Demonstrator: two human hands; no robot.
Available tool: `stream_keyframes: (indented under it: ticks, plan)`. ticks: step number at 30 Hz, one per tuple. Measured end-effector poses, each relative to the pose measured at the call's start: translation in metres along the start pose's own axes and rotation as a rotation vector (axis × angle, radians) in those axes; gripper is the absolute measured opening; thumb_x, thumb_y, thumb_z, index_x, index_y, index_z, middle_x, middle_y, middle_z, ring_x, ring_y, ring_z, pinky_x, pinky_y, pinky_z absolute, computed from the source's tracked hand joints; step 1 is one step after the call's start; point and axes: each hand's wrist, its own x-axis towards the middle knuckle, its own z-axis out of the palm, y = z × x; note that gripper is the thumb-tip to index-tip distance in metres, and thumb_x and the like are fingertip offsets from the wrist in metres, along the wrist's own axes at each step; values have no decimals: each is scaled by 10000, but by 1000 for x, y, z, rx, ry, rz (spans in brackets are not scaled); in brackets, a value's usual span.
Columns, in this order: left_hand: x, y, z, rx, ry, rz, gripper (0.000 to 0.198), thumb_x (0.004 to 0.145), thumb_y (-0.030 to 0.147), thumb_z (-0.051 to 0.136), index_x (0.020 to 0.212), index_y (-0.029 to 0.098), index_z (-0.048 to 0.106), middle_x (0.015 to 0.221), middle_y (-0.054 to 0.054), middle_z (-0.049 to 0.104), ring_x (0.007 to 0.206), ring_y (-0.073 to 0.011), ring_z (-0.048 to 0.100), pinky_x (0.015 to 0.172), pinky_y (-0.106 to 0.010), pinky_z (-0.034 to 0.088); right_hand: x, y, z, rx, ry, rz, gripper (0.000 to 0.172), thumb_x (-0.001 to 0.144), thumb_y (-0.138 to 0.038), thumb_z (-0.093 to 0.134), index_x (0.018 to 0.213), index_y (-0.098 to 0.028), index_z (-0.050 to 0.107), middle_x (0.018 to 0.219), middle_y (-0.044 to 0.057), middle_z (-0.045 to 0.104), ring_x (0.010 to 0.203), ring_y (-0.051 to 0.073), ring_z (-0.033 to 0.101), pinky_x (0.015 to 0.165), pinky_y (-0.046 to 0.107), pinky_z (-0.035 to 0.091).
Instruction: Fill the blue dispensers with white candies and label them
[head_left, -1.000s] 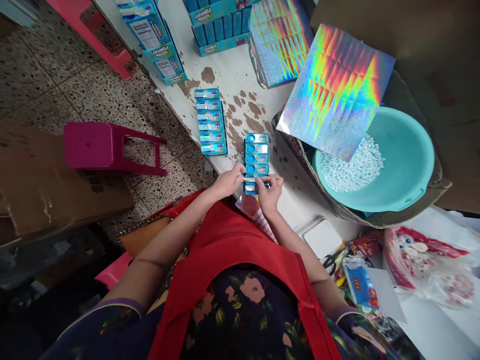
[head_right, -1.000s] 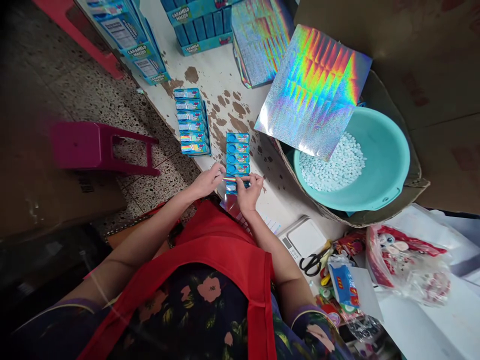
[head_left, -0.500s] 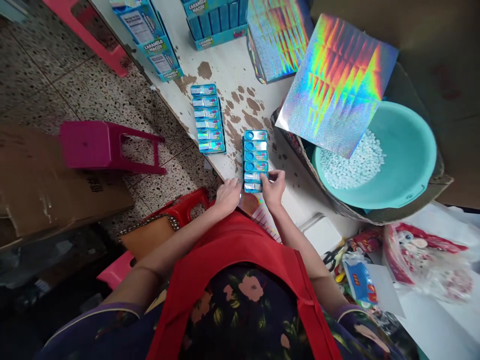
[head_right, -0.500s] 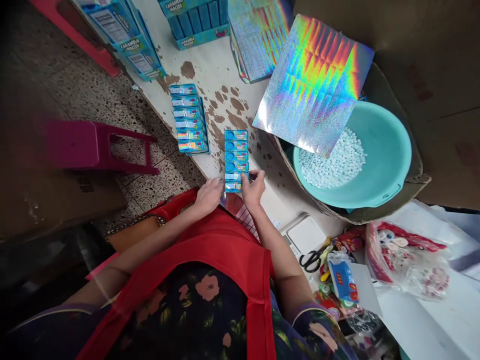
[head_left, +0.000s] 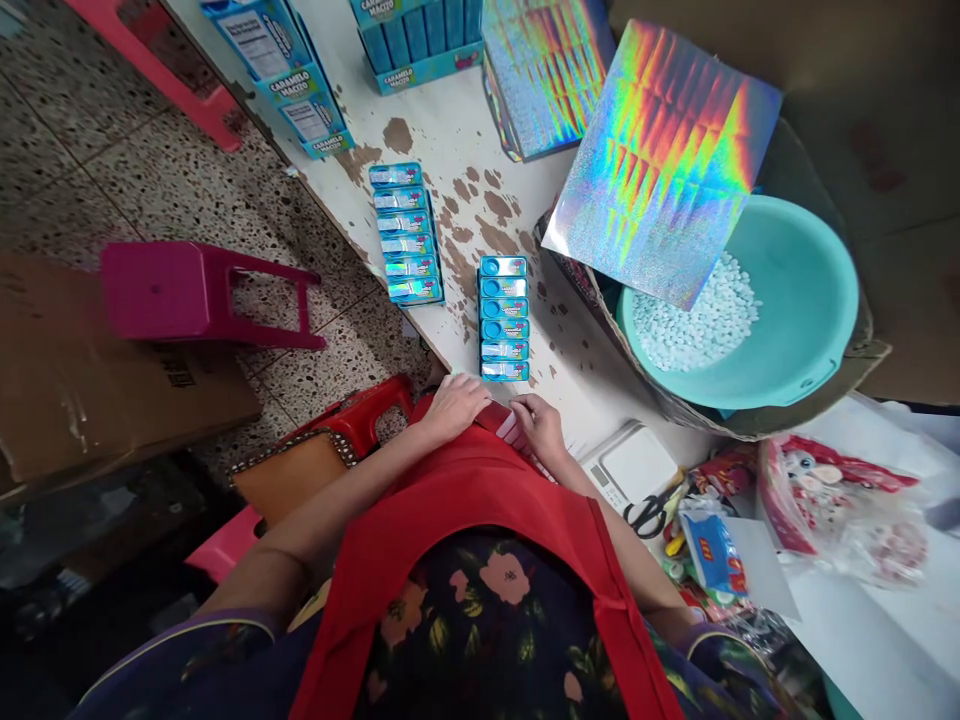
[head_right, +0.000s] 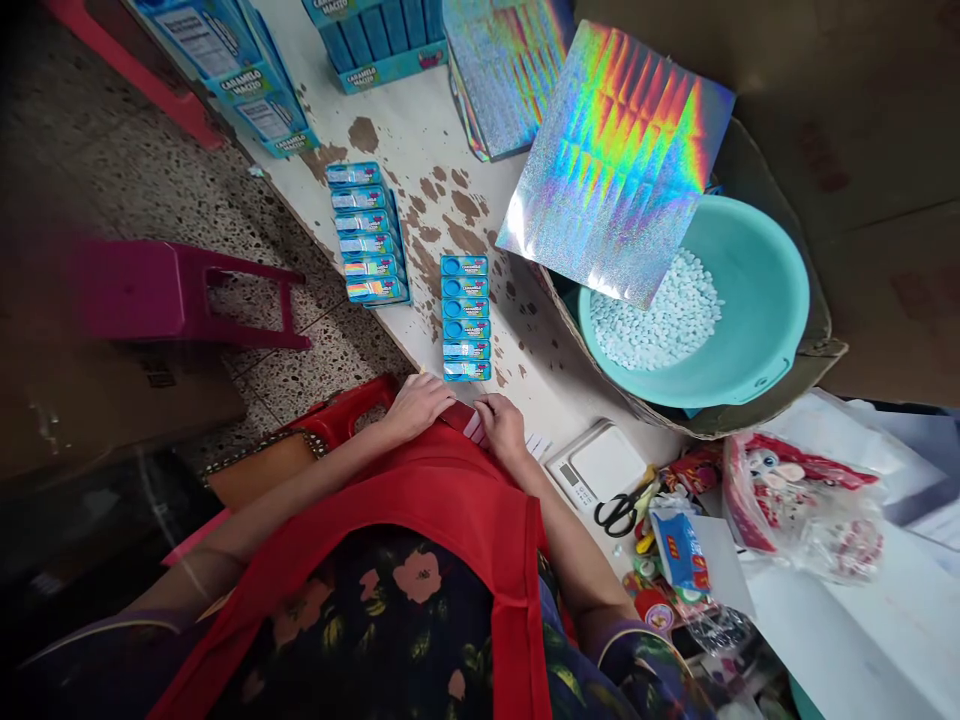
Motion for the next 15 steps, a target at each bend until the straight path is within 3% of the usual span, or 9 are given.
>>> stream_keyframes:
  ticks: [4,10,15]
  plan:
    - [3,-2,-2,-81,-43,-41,321,952,311,366,882,198,658,936,-67,670,934,-214,545,834,-360,357,-8,-6,1,-255,86,-145,261,925,-368,478,1064,-246,664,952,79,668,888,221,577,802,371,466]
    - [15,1,0,-70,-55,-126,325,915,284,389,835,203,694,890,-75,693,895,-227,574,822,-365,367,-20,-2,6,-506,-73,-330,358,920,-288,495,1266,-218,552,1269,113,591,1124,276,505,913,448,400]
    - [20,1,4,-84,-62,-166,346,896,270,390,804,185,712,858,-90,699,874,-232,594,824,-365,395,-22,1,3,-466,-128,-434,200,893,-280,548,1056,-221,647,1331,100,545,1203,278,459,942,449,399]
